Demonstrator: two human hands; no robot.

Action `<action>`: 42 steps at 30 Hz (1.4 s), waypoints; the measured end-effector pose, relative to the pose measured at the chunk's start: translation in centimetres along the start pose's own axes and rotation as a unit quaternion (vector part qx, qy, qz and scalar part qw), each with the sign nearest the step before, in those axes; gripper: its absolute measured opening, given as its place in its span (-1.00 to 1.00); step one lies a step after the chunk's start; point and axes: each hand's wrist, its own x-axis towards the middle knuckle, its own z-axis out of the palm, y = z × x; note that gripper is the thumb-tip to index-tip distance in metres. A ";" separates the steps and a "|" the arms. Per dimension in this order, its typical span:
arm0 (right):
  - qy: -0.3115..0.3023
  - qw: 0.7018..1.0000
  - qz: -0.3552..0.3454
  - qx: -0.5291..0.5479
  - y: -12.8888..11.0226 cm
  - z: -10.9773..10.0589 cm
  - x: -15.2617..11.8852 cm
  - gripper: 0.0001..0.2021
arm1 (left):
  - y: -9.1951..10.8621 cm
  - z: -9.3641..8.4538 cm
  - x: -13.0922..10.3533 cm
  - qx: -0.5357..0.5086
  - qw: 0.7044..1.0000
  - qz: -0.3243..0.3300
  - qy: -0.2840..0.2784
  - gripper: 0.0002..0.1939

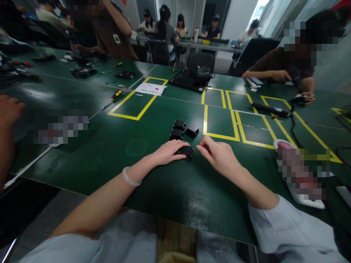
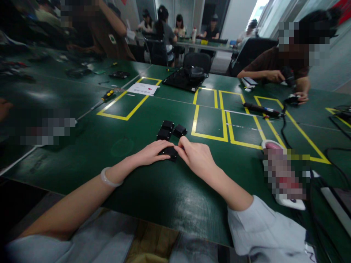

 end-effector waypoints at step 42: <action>-0.005 0.999 -0.033 -0.001 0.1 -0.5 -0.1 -0.84 | 0.1 -0.1 0.0 -0.005 1.000 -0.002 0.000 -0.59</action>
